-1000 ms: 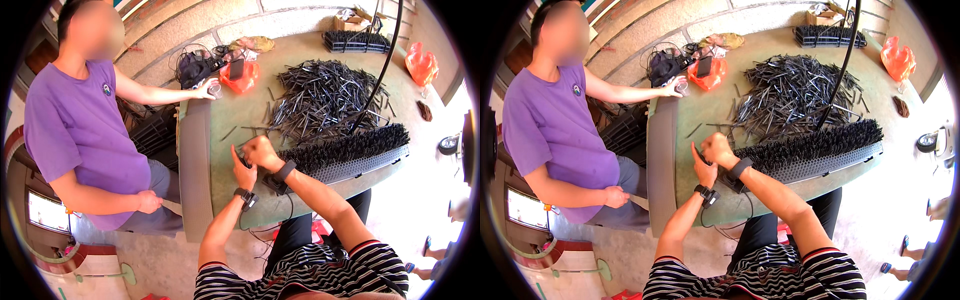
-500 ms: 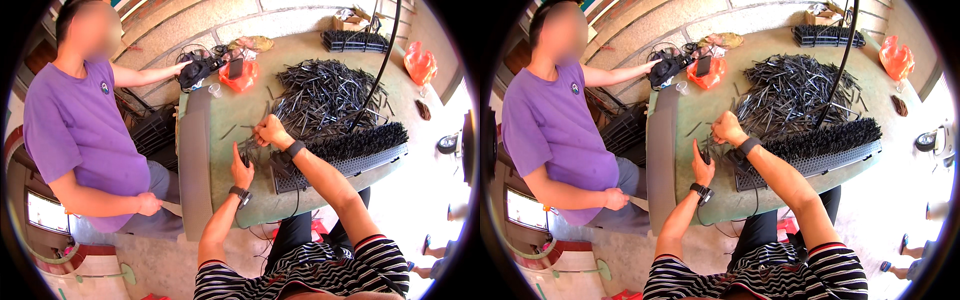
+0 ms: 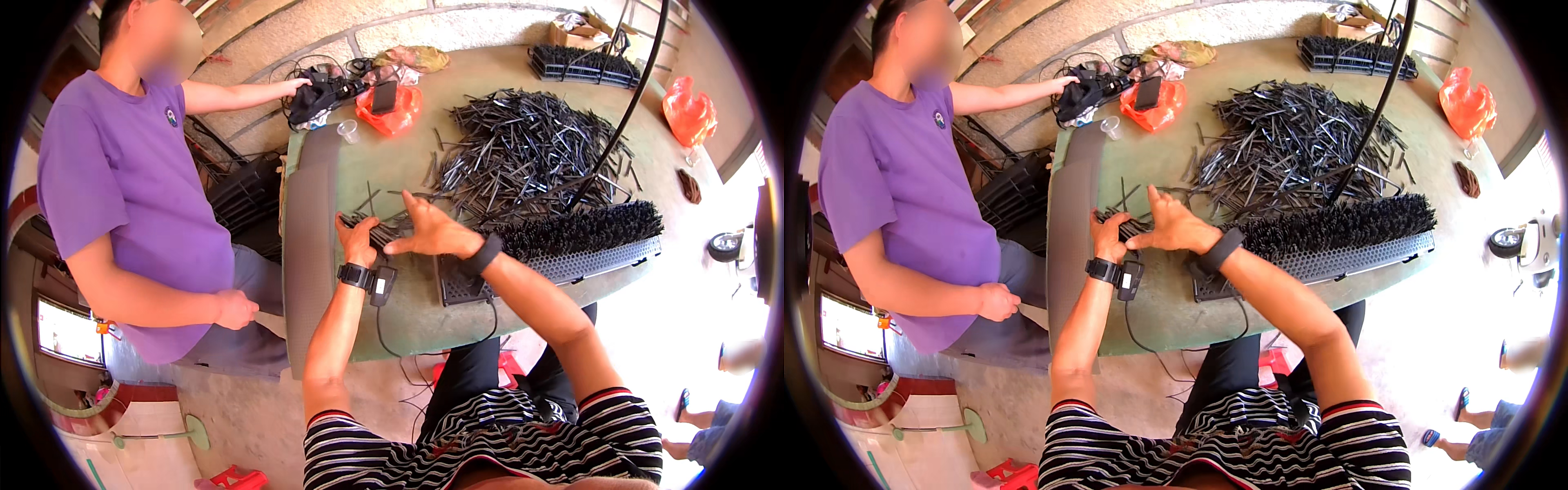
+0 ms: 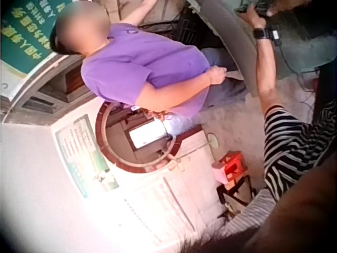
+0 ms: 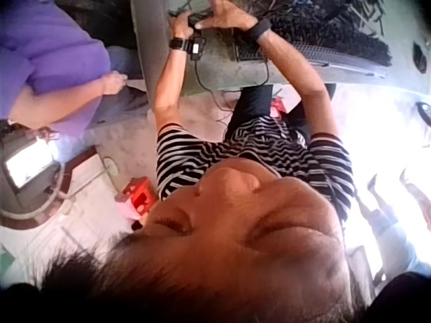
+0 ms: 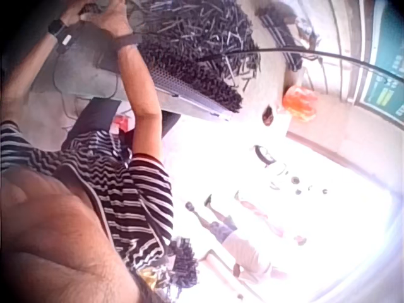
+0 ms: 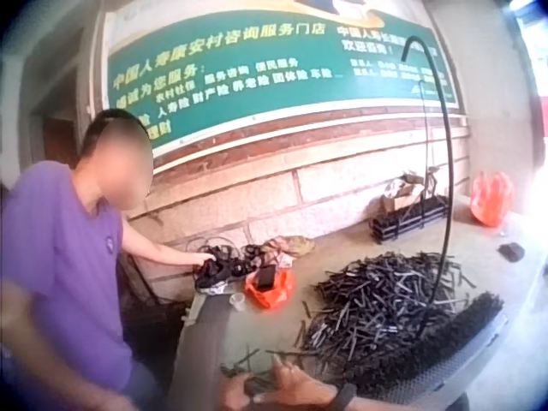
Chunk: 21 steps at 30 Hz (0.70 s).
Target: The person inserts bundles of bristles into pre-drilled holes in a plastic broom head by hand, repeatedly taking a bunch from a pile and pushing it into the next available hole.
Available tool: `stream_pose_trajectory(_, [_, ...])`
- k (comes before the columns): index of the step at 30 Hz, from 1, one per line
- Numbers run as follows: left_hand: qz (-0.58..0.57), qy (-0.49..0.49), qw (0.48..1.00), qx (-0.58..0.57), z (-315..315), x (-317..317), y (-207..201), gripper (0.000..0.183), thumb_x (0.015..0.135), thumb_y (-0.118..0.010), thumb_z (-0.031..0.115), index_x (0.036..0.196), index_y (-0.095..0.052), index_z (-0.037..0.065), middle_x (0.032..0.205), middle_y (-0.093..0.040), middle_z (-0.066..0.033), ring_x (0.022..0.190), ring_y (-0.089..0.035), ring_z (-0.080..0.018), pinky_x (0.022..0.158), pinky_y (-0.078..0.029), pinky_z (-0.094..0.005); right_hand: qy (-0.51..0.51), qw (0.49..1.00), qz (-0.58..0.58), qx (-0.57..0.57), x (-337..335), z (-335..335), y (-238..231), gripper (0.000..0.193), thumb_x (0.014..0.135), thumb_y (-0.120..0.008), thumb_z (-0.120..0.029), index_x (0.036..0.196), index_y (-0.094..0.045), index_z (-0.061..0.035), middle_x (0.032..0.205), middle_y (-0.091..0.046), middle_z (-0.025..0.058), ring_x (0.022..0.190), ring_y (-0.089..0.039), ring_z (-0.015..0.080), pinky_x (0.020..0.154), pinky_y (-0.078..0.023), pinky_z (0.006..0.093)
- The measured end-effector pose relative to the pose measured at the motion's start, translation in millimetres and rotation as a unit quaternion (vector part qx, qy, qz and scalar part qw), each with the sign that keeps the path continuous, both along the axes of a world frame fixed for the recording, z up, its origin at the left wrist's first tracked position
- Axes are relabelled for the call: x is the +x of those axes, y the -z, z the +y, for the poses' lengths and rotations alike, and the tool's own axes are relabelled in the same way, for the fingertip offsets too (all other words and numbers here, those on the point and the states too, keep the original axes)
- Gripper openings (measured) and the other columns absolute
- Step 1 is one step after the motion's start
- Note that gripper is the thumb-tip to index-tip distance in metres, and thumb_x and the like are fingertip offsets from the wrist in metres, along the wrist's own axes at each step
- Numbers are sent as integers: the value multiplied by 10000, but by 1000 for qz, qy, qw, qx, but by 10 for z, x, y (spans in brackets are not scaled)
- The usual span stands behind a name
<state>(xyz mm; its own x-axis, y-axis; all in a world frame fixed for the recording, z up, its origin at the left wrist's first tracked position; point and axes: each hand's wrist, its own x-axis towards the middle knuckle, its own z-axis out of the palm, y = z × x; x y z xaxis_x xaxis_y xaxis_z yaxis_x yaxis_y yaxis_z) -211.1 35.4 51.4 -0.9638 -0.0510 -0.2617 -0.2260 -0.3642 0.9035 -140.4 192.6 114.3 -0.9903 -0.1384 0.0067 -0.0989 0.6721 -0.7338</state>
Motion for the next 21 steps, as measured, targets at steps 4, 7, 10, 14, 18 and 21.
stream_pose_trajectory(4, [-14, 61, 996, 56, -17, -68, -94, 893, 671, -621, -116, 1381, -115, 78, 900, -538, -127, 732, -584, -233, 625, -530, -392, -17, 977, -138, -163, -219, -116, 219, 1104, 582, -779, -543, 1318, -256, 92, 1189, -471, 264, 1079, -495, 344, 882, -430, 400])
stream_pose_trajectory(7, [17, 81, 996, 43, 13, -56, -164, 936, 672, -642, -117, 1394, -81, 85, 929, -535, -140, 766, -585, -245, 648, -530, -412, -21, 901, -213, -378, -230, -103, 344, 798, 610, -820, -408, 1156, -461, 51, 980, -585, 161, 797, -611, 220, 624, -526, 375])
stream_pose_trajectory(10, [33, 93, 994, 42, 53, -12, -257, 983, 676, -666, -108, 1407, -42, 99, 1018, -503, -168, 837, -574, -258, 678, -525, -425, -94, 849, -248, -457, -253, -64, 382, 560, 665, -805, -264, 1047, -528, 38, 937, -595, 145, 765, -618, 221, 599, -541, 355])
stream_pose_trajectory(14, [2, 132, 990, 51, 114, 71, -432, 1023, 691, -679, -86, 1420, 11, 111, 1176, -410, -207, 947, -536, -268, 721, -514, -426, -61, 825, -300, -474, -261, -31, 362, 375, 692, -770, -128, 969, -561, 14, 862, -609, 121, 700, -622, 219, 615, -553, 338])
stream_pose_trajectory(18, [61, 120, 989, 58, 94, 81, -372, 1010, 724, -665, -51, 1424, 47, 110, 1179, -414, -203, 917, -542, -247, 710, -514, -384, -2, 812, -319, -488, -207, -49, 276, 317, 690, -757, -99, 929, -579, 11, 794, -616, 102, 684, -622, 208, 607, -548, 335])
stream_pose_trajectory(21, [108, 108, 988, 6, 122, 145, -413, 975, 754, -641, -28, 1424, 55, 102, 1104, -468, -175, 872, -551, -222, 723, -504, -363, -28, 806, -314, -501, -167, -73, 225, 255, 690, -756, -98, 860, -602, 14, 767, -619, 94, 671, -622, 201, 586, -538, 331])
